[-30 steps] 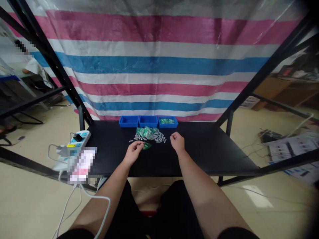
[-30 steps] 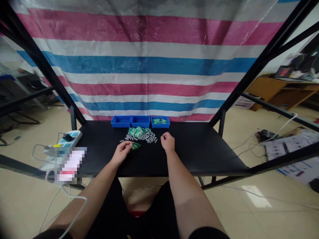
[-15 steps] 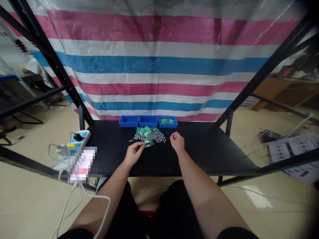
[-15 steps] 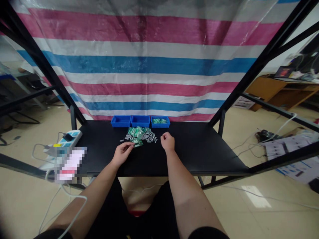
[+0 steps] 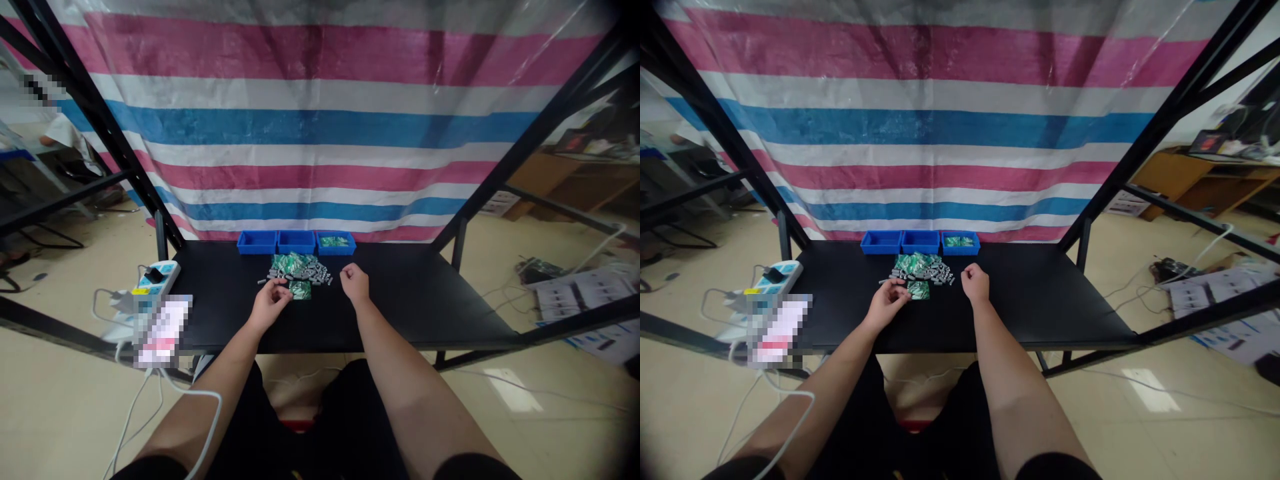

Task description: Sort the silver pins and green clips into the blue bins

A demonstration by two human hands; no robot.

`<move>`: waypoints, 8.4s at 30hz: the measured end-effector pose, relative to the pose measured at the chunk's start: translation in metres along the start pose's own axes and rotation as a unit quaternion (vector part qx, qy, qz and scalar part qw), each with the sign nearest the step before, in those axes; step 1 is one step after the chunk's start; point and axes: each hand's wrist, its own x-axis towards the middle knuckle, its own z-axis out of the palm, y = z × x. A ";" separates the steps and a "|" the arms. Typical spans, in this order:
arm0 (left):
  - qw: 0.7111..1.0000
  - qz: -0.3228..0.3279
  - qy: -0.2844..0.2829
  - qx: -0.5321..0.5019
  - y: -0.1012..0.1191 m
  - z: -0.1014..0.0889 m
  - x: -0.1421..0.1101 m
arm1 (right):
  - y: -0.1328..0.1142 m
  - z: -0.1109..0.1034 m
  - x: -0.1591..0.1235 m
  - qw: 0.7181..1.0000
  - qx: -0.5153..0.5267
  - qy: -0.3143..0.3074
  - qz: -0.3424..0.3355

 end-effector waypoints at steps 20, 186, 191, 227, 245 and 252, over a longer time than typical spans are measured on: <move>0.999 -0.029 0.002 0.012 -0.007 -0.002 0.004 | -0.016 -0.011 -0.015 0.997 0.060 -0.040 -0.040; 0.997 -0.001 -0.069 0.039 0.000 -0.007 0.005 | -0.018 0.014 0.139 0.943 -0.298 -0.136 -0.062; 0.997 -0.012 -0.069 0.033 -0.003 -0.008 0.006 | -0.025 0.015 0.137 0.931 -0.330 -0.147 -0.056; 0.998 -0.016 -0.056 0.000 -0.005 -0.008 0.007 | -0.130 0.095 0.031 0.949 -0.160 -0.182 -0.202; 0.999 0.035 -0.026 0.031 -0.018 -0.006 0.011 | -0.093 0.055 -0.099 0.922 0.299 -0.247 -0.004; 0.999 -0.018 0.027 0.008 -0.007 -0.003 0.008 | -0.078 0.064 -0.089 0.929 0.319 -0.187 0.017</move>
